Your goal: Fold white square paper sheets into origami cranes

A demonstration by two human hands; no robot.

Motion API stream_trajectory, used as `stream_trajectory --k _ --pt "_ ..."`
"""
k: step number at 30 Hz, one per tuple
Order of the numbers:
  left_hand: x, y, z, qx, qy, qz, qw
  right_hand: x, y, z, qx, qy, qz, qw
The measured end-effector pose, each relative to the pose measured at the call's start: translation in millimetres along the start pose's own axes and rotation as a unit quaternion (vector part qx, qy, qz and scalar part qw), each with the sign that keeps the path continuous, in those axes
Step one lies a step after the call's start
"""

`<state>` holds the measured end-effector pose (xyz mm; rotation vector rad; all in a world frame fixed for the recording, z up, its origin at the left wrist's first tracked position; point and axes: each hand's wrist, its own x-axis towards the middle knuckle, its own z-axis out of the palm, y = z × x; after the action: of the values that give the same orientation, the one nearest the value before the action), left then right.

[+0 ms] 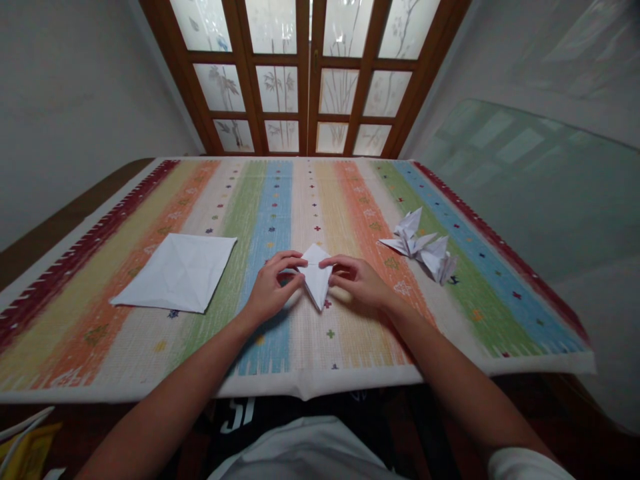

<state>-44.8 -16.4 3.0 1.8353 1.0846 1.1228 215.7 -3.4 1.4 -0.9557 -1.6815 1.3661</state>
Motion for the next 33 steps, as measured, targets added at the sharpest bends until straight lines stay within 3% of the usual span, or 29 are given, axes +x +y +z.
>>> stream_trajectory --k 4,9,18,24,29,33 --pt "-0.7 2.1 -1.2 -0.011 0.012 0.012 1.0 2.1 2.9 -1.5 0.04 0.0 0.019 0.999" --pt "-0.6 4.6 1.3 -0.017 0.008 0.019 1.0 5.9 8.2 0.7 0.103 0.046 0.029 0.993" --pt "0.1 0.8 10.1 -0.066 0.05 -0.053 0.995 7.9 7.7 14.3 0.112 0.087 0.013 0.99" --pt "-2.3 2.1 9.9 0.093 0.051 0.057 0.993 6.6 5.5 17.6 0.097 0.101 0.007 0.99" --pt "-3.7 8.9 9.0 0.063 -0.009 0.071 0.995 1.9 -1.2 19.6 0.037 0.061 -0.084 0.994" --pt "-4.0 12.5 7.8 -0.003 -0.029 0.017 0.999 -4.4 -3.3 23.6 -0.122 0.028 -0.2 0.972"
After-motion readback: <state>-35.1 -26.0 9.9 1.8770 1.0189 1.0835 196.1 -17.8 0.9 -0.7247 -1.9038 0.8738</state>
